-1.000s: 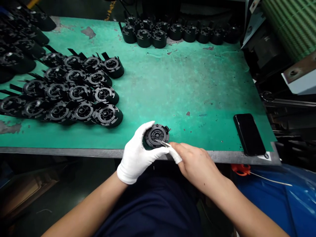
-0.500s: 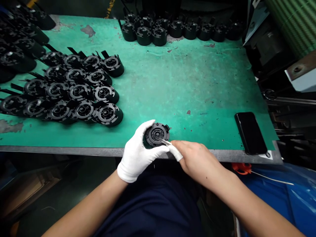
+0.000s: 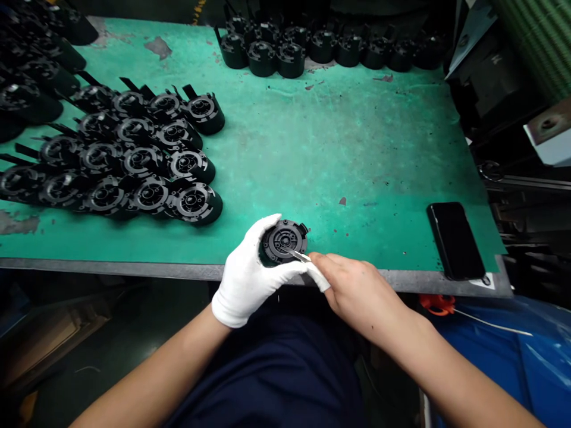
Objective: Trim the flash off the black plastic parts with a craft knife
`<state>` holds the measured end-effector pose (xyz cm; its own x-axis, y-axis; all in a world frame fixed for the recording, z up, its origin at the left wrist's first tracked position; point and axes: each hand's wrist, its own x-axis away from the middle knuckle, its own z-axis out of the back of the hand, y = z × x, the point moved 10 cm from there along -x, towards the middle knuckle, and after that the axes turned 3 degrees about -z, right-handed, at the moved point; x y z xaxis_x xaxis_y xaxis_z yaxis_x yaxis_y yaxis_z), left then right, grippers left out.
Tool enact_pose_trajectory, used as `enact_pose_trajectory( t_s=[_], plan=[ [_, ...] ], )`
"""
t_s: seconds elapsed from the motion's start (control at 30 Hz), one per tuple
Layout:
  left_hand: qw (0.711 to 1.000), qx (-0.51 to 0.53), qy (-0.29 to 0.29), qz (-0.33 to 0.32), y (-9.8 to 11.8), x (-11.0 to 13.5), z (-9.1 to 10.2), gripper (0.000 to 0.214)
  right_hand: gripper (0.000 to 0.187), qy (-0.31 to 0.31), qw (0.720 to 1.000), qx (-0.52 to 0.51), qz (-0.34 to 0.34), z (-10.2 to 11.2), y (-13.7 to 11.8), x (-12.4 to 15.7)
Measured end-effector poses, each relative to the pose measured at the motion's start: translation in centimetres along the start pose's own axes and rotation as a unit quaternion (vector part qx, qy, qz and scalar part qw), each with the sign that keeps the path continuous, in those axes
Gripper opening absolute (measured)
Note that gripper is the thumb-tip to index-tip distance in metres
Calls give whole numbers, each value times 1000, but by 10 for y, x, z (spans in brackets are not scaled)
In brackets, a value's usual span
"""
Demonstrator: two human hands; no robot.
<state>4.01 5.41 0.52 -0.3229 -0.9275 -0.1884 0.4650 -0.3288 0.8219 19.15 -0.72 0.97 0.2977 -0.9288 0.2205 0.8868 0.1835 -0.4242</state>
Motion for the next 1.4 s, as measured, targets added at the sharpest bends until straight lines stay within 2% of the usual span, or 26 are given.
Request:
enact_pose_trajectory(
  t_s=[0.17,0.27,0.33,0.43,0.47,0.53,0.6,0.67,0.73,0.83,0.9,1.0,1.13,1.3,1.4],
  plan=[
    [1000,-11,-23,-11,5,-1,-2,91,51,-51,998,22,20,-2,-6,-4],
    [999,-18,-29,-8,6,-3,-1,91,51,-62,997,29,21,2,-8,-6],
    [999,-19,-46,-11,5,-7,0,90,48,-47,998,12,28,10,-9,-4],
    [993,2,-96,-69,9,-14,2,74,43,26,999,-40,22,32,0,4],
    [993,11,-78,-87,10,-16,10,66,43,59,997,-50,9,40,7,8],
    [996,27,0,-89,5,-20,32,59,44,109,992,-55,-18,51,20,15],
    [996,24,49,-69,0,-21,41,73,47,118,991,-56,-22,51,27,16],
    [997,-6,28,-67,2,-22,29,104,48,98,994,-56,-10,46,28,10],
    [996,-41,20,-83,8,-25,17,114,45,82,995,-49,-4,43,29,1],
    [992,-50,29,-109,15,-30,9,90,39,69,997,-32,-3,46,30,-15],
    [992,-43,-2,-122,16,-32,4,83,38,44,999,-9,12,46,28,-24],
    [992,-32,-50,-115,13,-31,2,85,37,3,999,23,49,40,23,-33],
    [993,-9,-74,-96,9,-29,2,89,39,-10,995,57,79,34,19,-42],
    [994,-3,-72,-85,8,-30,0,88,54,24,989,141,46,37,21,-49],
    [995,-11,-64,-79,7,-30,0,88,51,38,989,141,29,37,20,-46]
  ],
)
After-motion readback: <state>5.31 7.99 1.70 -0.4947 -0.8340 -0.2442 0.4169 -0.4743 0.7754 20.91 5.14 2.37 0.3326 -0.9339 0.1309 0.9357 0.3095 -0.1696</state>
